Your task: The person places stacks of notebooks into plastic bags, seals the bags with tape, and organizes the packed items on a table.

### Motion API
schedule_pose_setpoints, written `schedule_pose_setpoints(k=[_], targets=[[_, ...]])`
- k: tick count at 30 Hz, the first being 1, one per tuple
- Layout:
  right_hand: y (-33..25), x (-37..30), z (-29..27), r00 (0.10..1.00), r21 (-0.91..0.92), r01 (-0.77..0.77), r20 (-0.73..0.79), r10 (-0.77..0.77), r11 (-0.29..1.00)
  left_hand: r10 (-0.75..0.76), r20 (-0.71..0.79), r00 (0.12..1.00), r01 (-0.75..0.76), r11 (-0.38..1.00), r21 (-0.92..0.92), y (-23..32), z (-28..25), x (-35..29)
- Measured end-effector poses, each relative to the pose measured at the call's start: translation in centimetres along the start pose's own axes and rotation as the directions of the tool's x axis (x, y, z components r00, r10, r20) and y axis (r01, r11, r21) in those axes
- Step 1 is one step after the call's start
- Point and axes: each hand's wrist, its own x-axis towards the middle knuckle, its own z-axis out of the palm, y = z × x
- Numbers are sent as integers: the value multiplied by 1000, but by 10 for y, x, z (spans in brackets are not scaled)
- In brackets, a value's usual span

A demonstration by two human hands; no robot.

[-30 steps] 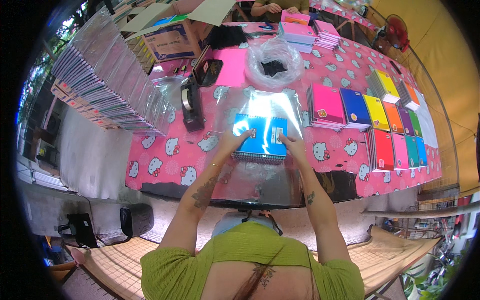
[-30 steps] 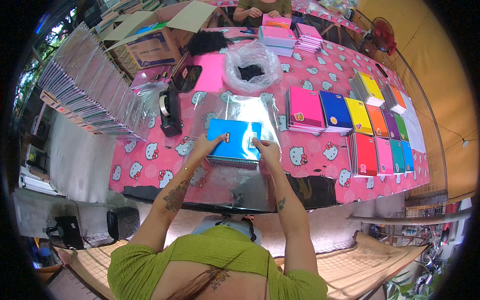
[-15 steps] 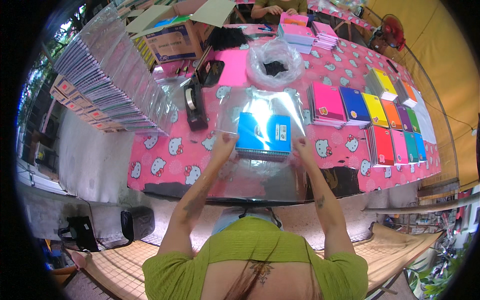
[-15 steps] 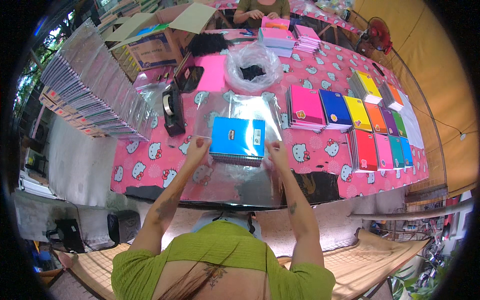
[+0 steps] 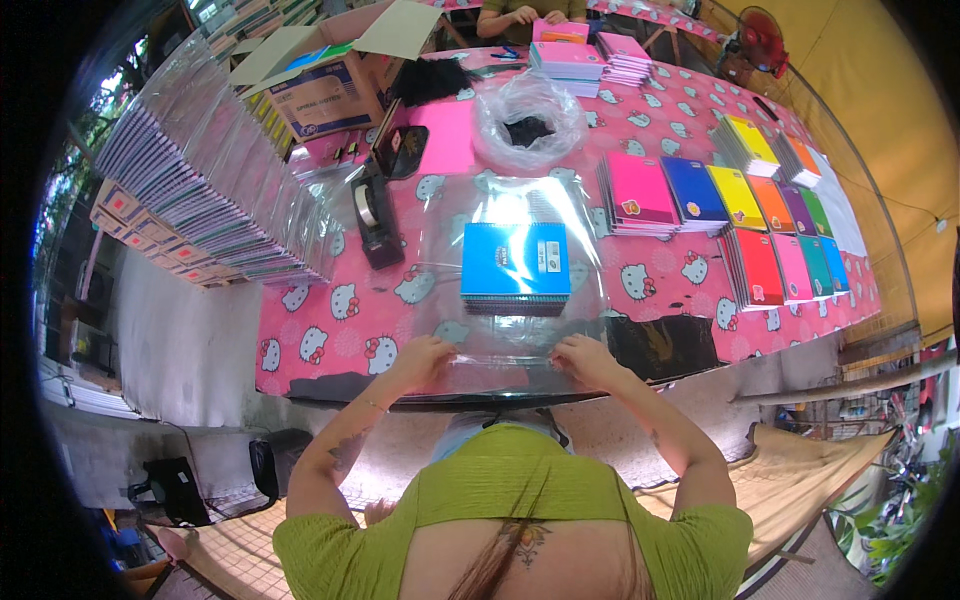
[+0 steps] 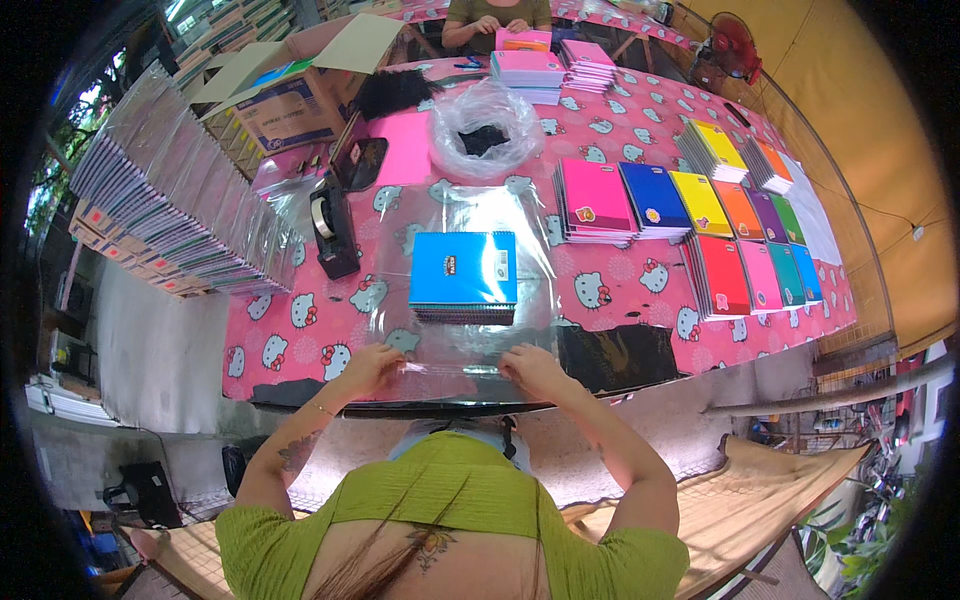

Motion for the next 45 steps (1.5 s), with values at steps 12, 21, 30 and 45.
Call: schedule_pose_setpoints(k=[12,21,30,45], targets=[[36,14,-74,971,474,-236,79,226,849,-301,-86,950,141,656,-741,-42,-49,35],[-65,101,-2,956,-263,-178,-275,103,948,-553,44,832,398,540,-742,-94,-79,115],[-62,111,17,937,-256,-296,-267,228,920,45,-415,909,-81,994,-70,-60,-66,290],[-63,114,15,928,-262,-323,-277,250,909,183,-183,966,-118,940,322,-83,-31,359]])
